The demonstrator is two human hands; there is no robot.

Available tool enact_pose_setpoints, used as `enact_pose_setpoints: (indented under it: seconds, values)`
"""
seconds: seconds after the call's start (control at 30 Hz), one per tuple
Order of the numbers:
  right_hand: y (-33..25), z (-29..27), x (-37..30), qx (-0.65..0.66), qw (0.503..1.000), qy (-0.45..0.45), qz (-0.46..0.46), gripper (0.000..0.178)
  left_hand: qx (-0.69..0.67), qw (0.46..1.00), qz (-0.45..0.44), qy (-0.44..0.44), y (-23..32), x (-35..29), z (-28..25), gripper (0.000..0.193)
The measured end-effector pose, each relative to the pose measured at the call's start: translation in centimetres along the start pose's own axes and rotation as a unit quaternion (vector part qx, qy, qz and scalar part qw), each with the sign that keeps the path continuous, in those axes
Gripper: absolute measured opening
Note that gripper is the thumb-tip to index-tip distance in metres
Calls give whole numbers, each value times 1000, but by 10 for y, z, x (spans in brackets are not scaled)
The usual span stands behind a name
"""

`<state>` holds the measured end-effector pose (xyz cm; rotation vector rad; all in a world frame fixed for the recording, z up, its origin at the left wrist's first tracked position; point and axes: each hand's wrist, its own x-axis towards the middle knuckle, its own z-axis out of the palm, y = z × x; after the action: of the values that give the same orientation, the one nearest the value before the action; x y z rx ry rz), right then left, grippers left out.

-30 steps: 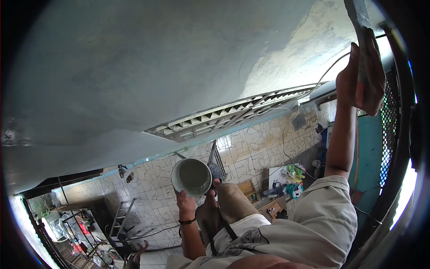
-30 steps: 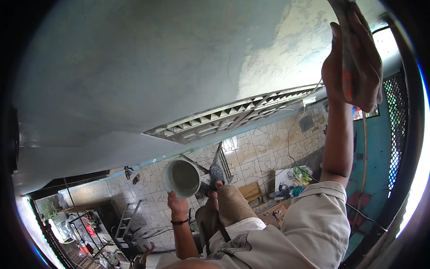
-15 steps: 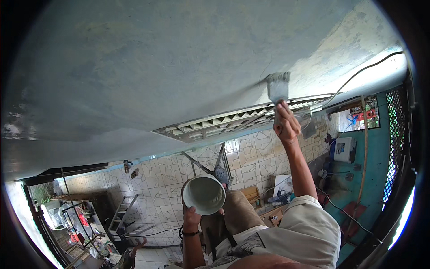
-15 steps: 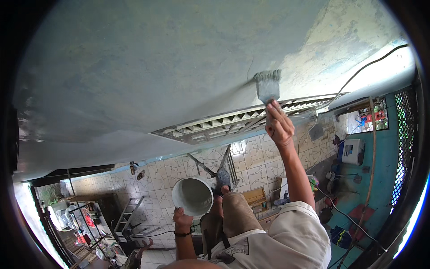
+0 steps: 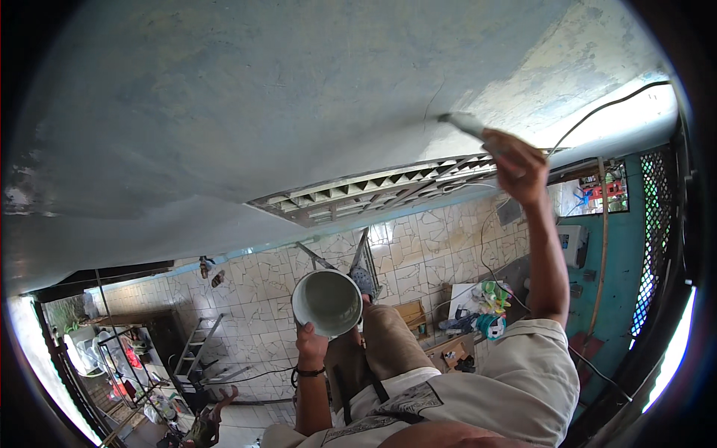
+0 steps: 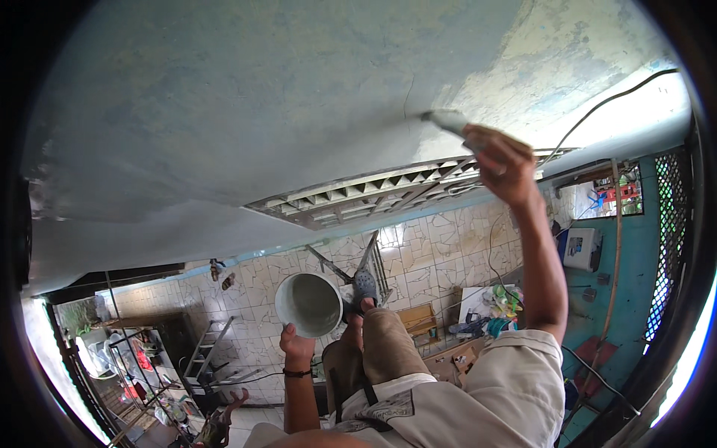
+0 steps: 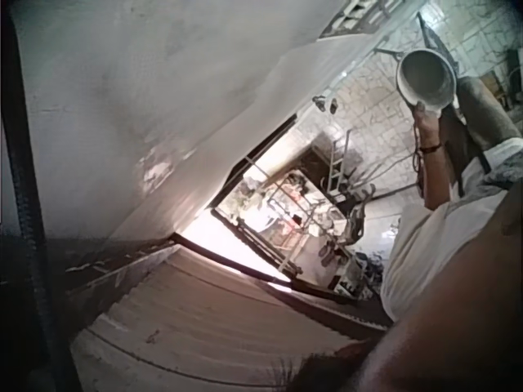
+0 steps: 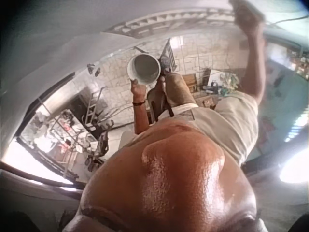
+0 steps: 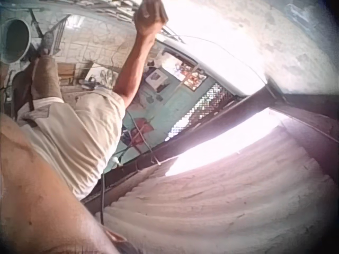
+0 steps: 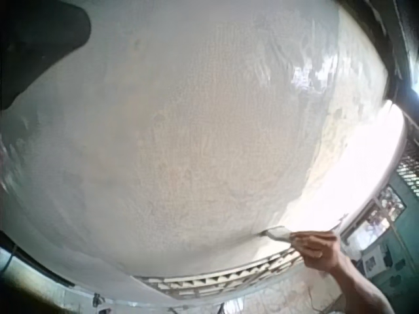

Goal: The person paints a wall and the frame above a window by dipping a paintbrush into a handheld paint container and applying paint to the surfaces.

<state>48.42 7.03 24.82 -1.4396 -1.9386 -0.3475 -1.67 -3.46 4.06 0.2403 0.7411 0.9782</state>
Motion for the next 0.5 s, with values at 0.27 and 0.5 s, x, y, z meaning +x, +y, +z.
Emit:
enact_pose_setpoints:
  seconds: [0.27, 0.5]
  values:
    - [-44, -90, 67, -207, 959, 161, -110, 23, 5, 999, -5, -35, 0, 10, 9, 81]
    - [10, -17, 20, -285, 929, 227, 62, 24, 11, 1000, -5, 9, -11, 16, 3, 82]
